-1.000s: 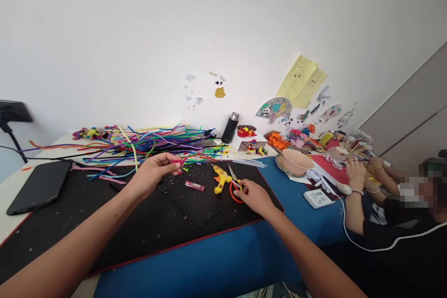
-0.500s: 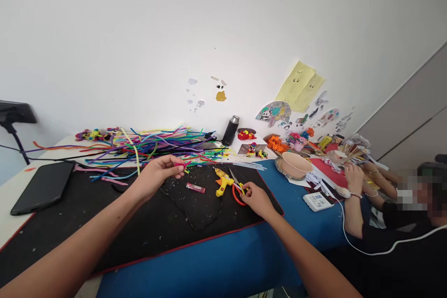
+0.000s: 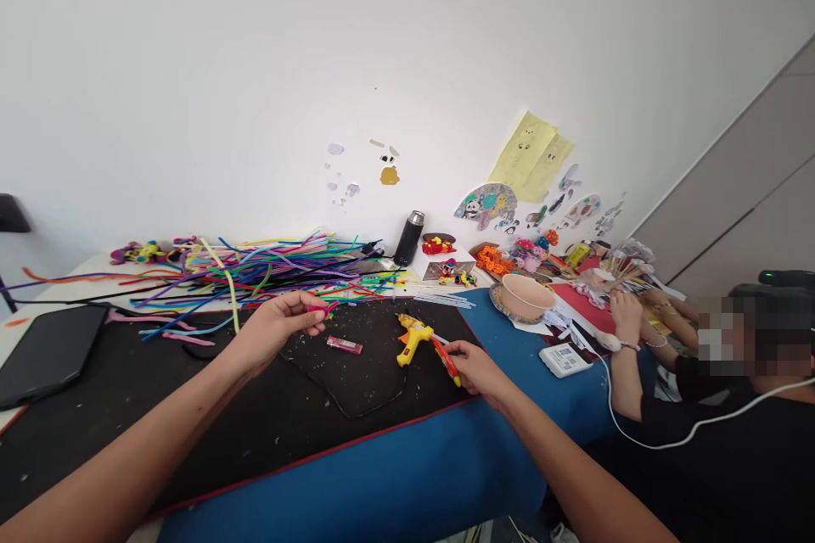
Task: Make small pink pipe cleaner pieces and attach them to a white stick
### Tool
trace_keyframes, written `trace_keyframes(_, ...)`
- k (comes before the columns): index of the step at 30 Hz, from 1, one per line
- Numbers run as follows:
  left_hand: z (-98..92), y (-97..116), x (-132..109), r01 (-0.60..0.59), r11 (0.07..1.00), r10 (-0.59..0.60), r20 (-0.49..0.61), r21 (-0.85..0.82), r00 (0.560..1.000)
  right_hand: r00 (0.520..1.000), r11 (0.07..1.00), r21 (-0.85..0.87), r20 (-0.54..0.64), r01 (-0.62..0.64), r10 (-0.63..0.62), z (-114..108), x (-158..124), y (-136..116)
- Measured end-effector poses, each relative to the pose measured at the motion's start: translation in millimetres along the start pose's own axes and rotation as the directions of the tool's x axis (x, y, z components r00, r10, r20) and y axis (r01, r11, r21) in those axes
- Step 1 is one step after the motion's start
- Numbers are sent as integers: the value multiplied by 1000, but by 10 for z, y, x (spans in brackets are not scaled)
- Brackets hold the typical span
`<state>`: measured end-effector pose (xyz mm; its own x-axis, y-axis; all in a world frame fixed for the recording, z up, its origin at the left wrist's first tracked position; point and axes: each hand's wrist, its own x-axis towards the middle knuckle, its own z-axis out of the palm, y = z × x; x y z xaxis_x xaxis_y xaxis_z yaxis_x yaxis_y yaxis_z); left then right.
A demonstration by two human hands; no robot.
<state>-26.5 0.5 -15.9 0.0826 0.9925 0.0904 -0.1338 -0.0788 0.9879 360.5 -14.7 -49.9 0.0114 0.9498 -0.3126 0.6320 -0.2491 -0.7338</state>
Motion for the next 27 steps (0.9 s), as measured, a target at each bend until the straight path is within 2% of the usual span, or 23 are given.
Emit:
trace_keyframes(6, 19, -9, -7, 19, 1000, -20, 11, 11, 1000, 976, 961, -247, -146, 124, -163, 45, -26, -59)
trace_keyframes(7, 21, -12, -9, 23, 1000, -24, 15, 9, 1000, 967, 935, -328, -163, 134, -195, 42, -27, -96)
trace_keyframes(10, 25, -14, -13, 31, 1000, -31, 19, 7, 999, 943, 781, -613, -174, 121, -283, -10, -4, -188)
trace_keyframes(11, 25, -16, -12, 31, 1000, -31, 18, 6, 999, 941, 753, -649, -178, 108, -288, -42, 10, -195)
trace_keyframes(14, 15, -46, 3, 21, 1000, -21, 17, 4, 1000, 946, 774, -630, -208, 64, -248, -165, 37, -108)
trace_keyframes(19, -4, -124, 29, 3, 1000, -3, 45, -1, 999, 945, 885, -464, -301, -27, -129, -350, -60, 252)
trace_keyframes(23, 32, -126, 7, 30, 999, -29, 44, -21, 999, 949, 969, -245, -311, -26, -53, -359, -222, 416)
trace_keyframes(24, 45, -122, 0, 39, 999, -38, 43, -29, 998, 953, 988, -155, -300, -17, -30, -336, -269, 410)
trace_keyframes(25, 57, -121, -5, 47, 998, -46, 39, -39, 998, 966, 994, 106, -258, 0, 28, -306, -317, 385)
trace_keyframes(26, 67, -123, -9, 57, 997, -55, 38, -51, 998, 973, 948, 317, -220, 4, 69, -267, -367, 341)
trace_keyframes(27, 73, -129, -9, 66, 996, -64, 35, -61, 997, 981, 892, 452, -178, 15, 74, -220, -417, 283)
